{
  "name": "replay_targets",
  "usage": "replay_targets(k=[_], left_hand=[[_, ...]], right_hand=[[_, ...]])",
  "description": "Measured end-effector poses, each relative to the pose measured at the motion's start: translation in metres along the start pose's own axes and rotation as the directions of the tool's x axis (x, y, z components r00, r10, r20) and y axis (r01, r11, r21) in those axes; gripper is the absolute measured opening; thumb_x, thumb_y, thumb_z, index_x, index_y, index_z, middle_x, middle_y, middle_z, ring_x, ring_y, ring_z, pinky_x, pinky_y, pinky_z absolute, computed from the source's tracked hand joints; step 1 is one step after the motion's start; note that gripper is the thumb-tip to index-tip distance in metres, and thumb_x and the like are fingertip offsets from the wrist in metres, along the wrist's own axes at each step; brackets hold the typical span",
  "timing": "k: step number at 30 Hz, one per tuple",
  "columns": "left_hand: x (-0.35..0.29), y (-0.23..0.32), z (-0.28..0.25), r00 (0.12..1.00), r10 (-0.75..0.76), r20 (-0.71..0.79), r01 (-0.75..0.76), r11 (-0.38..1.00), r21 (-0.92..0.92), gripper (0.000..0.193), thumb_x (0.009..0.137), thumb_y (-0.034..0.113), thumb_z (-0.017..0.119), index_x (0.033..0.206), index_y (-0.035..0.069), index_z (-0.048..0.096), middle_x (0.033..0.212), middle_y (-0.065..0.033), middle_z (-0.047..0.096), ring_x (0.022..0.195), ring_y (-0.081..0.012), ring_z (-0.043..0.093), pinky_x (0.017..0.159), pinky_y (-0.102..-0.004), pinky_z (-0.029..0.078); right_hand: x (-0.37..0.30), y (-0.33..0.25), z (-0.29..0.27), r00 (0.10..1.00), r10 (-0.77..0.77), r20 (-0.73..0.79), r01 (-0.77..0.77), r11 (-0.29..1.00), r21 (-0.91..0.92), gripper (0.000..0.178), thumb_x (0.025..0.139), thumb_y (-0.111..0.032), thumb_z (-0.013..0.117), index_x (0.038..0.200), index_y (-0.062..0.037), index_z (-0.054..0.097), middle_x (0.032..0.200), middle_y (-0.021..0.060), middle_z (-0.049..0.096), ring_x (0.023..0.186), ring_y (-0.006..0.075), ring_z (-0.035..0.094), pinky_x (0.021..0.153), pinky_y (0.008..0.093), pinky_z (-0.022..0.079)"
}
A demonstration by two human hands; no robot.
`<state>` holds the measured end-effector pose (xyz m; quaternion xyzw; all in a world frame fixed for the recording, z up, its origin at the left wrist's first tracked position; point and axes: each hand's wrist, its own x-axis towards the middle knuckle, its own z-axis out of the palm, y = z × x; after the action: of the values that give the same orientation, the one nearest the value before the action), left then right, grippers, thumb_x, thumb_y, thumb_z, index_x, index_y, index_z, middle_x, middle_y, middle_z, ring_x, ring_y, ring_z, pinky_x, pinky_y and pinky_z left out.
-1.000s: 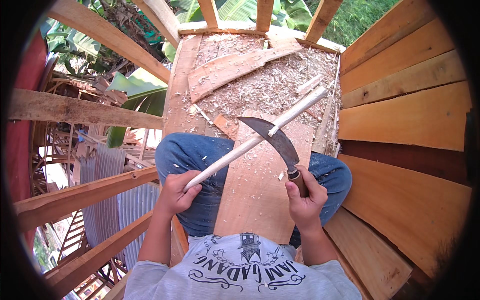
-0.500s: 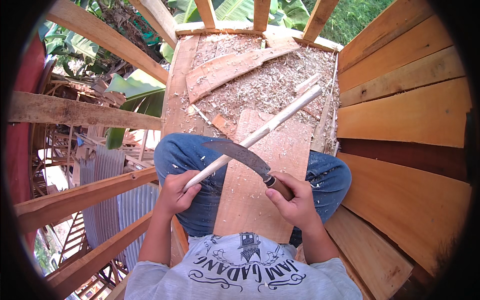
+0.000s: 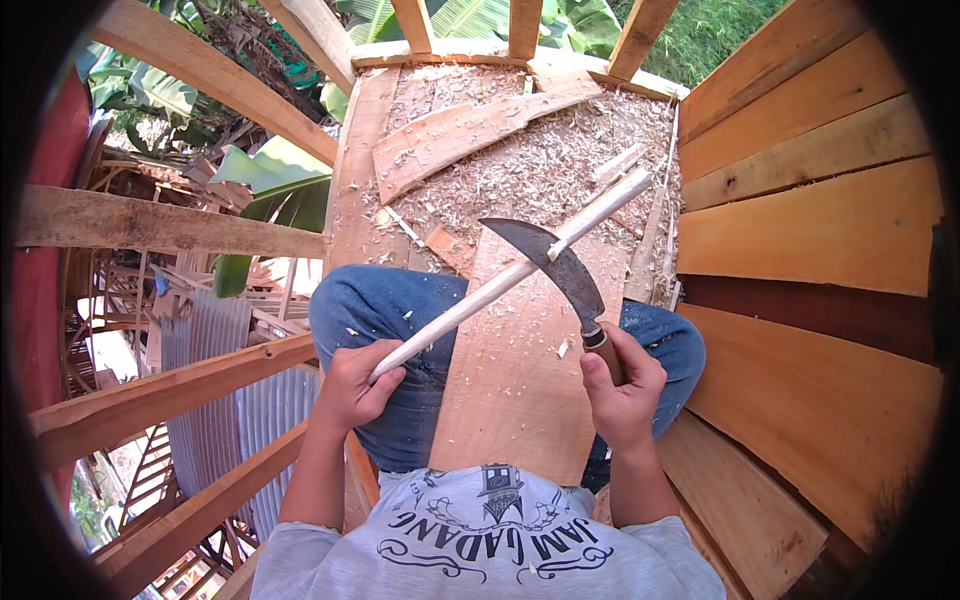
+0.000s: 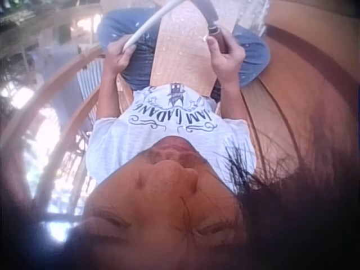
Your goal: The person sits cross-legged on a wooden platform and uses a curved blade to shave and shape a long, thin piece of wood. They repeatedly rotate the wood and scrape along its length to remove bark and smooth the surface, accumulating wood shavings on the platform.
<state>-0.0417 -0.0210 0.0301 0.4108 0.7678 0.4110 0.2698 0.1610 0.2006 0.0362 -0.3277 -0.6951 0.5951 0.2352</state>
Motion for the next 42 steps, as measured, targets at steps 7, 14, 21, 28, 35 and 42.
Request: replay_targets(k=[7, 14, 21, 28, 35, 42], left_hand=[[0.001, 0.001, 0.0, 1.0, -0.015, 0.001, 0.015, 1.0, -0.002, 0.02, 0.077, 0.005, 0.062, 0.095, -0.003, 0.063, 0.061, -0.0119, 0.056, 0.052, -0.0213, 0.058, 0.053, -0.0293, 0.044], [-0.001, -0.002, 0.001, 1.0, -0.016, -0.002, 0.016, 1.0, 0.0, 0.02, 0.078, 0.006, 0.062, 0.096, -0.003, 0.063, 0.061, -0.0121, 0.056, 0.052, -0.021, 0.059, 0.052, -0.0294, 0.044], [0.001, 0.001, 0.002, 0.999, -0.033, 0.011, 0.033, 0.999, 0.012, 0.019, 0.078, 0.005, 0.062, 0.096, -0.002, 0.063, 0.061, -0.0123, 0.057, 0.052, -0.0206, 0.059, 0.052, -0.029, 0.044], [-0.001, -0.001, 0.006, 0.999, -0.007, -0.042, 0.007, 1.0, 0.007, 0.019, 0.082, 0.014, 0.059, 0.091, -0.003, 0.063, 0.058, -0.0059, 0.052, 0.05, -0.0134, 0.052, 0.051, -0.0262, 0.039], [-0.002, 0.002, 0.004, 1.0, -0.012, -0.011, 0.013, 1.0, 0.019, 0.019, 0.078, 0.006, 0.061, 0.095, -0.002, 0.063, 0.06, -0.0112, 0.056, 0.051, -0.02, 0.058, 0.052, -0.0288, 0.044], [-0.001, -0.001, 0.007, 0.999, -0.024, -0.045, 0.024, 1.0, 0.003, 0.019, 0.082, 0.015, 0.058, 0.089, -0.002, 0.063, 0.058, -0.0063, 0.052, 0.05, -0.0141, 0.052, 0.051, -0.0264, 0.039]], right_hand=[[0.002, -0.002, 0.008, 0.987, -0.157, 0.034, 0.16, 0.976, -0.145, 0.03, 0.079, -0.007, 0.071, 0.105, 0.0025, 0.062, 0.073, 0.0062, 0.065, 0.064, 0.005, 0.058, 0.057, 0.0221, 0.045], [0.001, -0.003, 0.007, 0.948, 0.093, 0.304, -0.118, 0.991, 0.064, 0.025, 0.085, -0.013, 0.065, 0.103, 0.0046, 0.062, 0.067, -0.0003, 0.056, 0.055, 0.0045, 0.048, 0.049, 0.0188, 0.036], [0.0, -0.003, 0.005, 0.979, 0.179, 0.099, -0.202, 0.923, 0.328, 0.028, 0.091, -0.021, 0.06, 0.102, 0.0056, 0.06, 0.055, -0.0016, 0.048, 0.042, 0.0018, 0.036, 0.039, 0.018, 0.025], [0.004, -0.009, 0.004, 0.965, -0.031, 0.26, 0.03, 1.0, 0.01, 0.026, 0.089, -0.016, 0.064, 0.105, 0.0041, 0.061, 0.062, -0.0023, 0.052, 0.053, 0.0027, 0.046, 0.046, 0.0186, 0.034], [0.014, 0.0, -0.025, 0.959, 0.216, -0.183, -0.066, 0.799, 0.598, 0.024, 0.094, -0.016, 0.058, 0.108, 0.0025, 0.058, 0.061, -0.0032, 0.048, 0.049, 0.0005, 0.039, 0.042, 0.0186, 0.029], [-0.003, -0.002, -0.016, 0.977, 0.139, 0.162, -0.161, 0.979, 0.129, 0.025, 0.088, -0.017, 0.065, 0.103, 0.0023, 0.062, 0.066, -0.0013, 0.056, 0.053, 0.0024, 0.046, 0.047, 0.0198, 0.034]])
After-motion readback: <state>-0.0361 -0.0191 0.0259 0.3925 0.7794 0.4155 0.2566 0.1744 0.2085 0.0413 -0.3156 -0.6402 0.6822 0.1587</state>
